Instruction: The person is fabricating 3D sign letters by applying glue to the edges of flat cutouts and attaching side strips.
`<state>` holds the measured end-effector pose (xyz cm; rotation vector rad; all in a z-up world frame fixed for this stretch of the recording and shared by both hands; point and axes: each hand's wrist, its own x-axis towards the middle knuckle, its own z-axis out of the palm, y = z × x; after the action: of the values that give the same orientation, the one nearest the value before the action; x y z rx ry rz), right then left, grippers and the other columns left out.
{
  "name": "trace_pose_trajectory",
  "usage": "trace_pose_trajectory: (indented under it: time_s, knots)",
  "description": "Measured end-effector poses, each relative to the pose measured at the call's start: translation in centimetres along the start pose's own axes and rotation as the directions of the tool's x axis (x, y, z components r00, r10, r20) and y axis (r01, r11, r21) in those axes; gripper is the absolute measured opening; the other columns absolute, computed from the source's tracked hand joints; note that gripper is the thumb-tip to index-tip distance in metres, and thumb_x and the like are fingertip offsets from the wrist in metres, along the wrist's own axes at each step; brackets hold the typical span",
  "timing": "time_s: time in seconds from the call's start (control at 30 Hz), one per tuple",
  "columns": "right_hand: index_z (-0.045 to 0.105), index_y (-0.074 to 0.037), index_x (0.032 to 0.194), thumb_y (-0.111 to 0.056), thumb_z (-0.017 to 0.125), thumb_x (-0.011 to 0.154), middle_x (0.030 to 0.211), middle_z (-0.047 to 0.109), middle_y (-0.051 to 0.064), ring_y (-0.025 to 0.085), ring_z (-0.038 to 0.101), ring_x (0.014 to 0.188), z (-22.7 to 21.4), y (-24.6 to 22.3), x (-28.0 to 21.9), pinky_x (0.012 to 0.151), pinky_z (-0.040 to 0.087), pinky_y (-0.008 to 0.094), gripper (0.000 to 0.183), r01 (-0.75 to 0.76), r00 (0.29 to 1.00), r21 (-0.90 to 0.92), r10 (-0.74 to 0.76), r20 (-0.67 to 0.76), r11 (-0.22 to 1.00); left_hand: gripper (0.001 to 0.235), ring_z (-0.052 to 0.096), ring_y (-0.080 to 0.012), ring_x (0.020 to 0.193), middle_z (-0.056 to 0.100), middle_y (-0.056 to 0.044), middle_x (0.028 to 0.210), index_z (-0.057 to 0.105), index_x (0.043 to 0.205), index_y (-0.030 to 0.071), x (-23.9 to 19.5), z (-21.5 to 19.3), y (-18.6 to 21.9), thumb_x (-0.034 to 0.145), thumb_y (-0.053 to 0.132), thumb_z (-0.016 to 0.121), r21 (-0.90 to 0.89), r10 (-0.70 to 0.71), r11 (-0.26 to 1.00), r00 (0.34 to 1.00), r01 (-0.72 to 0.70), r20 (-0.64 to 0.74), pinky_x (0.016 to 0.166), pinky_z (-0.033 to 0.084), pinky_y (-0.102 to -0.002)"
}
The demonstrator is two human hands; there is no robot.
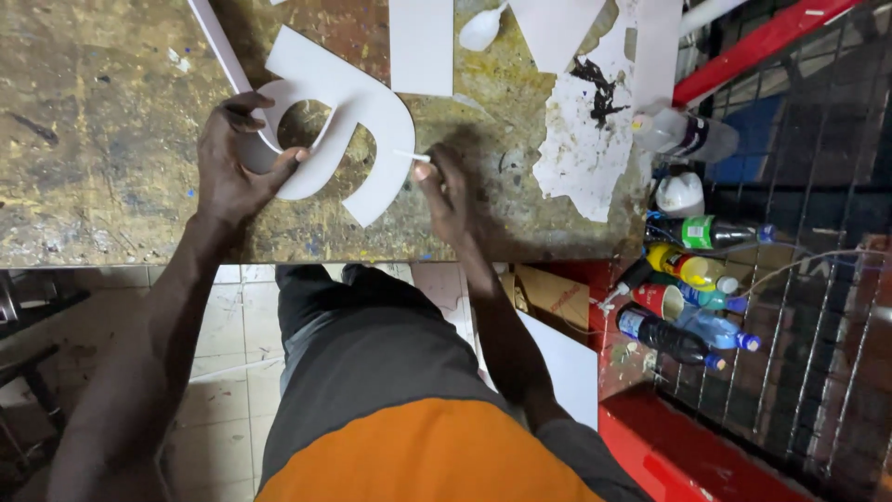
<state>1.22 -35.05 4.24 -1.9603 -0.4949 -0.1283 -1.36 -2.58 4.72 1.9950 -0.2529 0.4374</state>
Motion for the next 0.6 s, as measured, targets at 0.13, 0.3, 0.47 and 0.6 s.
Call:
trace_pose_trajectory:
  time_s: [0.13, 0.3, 0.47, 0.6]
  knots:
    - [0.068, -0.016, 0.108, -0.063, 0.041, 0.118, 0.093, 0.067, 0.007, 0.026, 0.066, 0.081, 1.0, 3.9, -1.1, 0.080, 0.054, 0.034, 0.056, -0.083, 0.979, 0.043, 0.074, 0.190, 0.996, 0.058, 0.067, -0.0436, 0.121, 0.068, -0.025, 0.141, 0.057, 0.132, -0.003, -0.1, 0.6, -1.4, 0.106, 0.029, 0.097, -0.023, 0.047, 0.999, 0.998, -0.048, -0.032, 0.103, 0.052, -0.053]
    - [0.070, -0.016, 0.110, -0.054, 0.060, 0.117, 0.088, 0.063, 0.003, 0.017, 0.064, 0.082, 5.0, 0.4, -1.9, 0.080, 0.053, 0.034, 0.040, -0.165, 0.976, 0.295, 0.113, 0.184, 0.941, 0.056, 0.068, -0.0553, 0.132, 0.068, -0.029, 0.140, 0.052, 0.117, -0.001, -0.1, 0.5, -1.8, 0.107, 0.026, 0.100, -0.123, 0.100, 0.987, 0.993, -0.107, -0.064, 0.110, 0.053, -0.064]
    - [0.067, -0.004, 0.099, -0.030, 0.061, 0.117, 0.082, 0.057, 0.015, 0.029, 0.063, 0.077, 4.3, 0.9, -1.8, 0.077, 0.052, 0.041, 0.032, -0.069, 0.998, 0.113, 0.069, 0.003, 0.991, 0.055, 0.070, -0.0534, 0.131, 0.070, -0.027, 0.139, 0.053, 0.116, 0.000, -0.1, 0.6, -1.9, 0.106, 0.026, 0.101, -0.122, 0.128, 0.983, 0.987, -0.140, -0.098, 0.110, 0.054, -0.059]
    - [0.063, -0.006, 0.111, -0.053, 0.053, 0.121, 0.093, 0.059, 0.015, 0.031, 0.065, 0.087, -0.2, 0.2, 3.1, 0.085, 0.056, 0.046, 0.049, -0.276, 0.959, -0.008, 0.276, 0.066, 0.961, 0.056, 0.070, -0.0531, 0.131, 0.070, -0.027, 0.138, 0.053, 0.117, 0.000, 0.0, 0.6, -2.2, 0.107, 0.028, 0.101, -0.136, 0.125, 0.981, 0.987, -0.137, -0.098, 0.111, 0.054, -0.061]
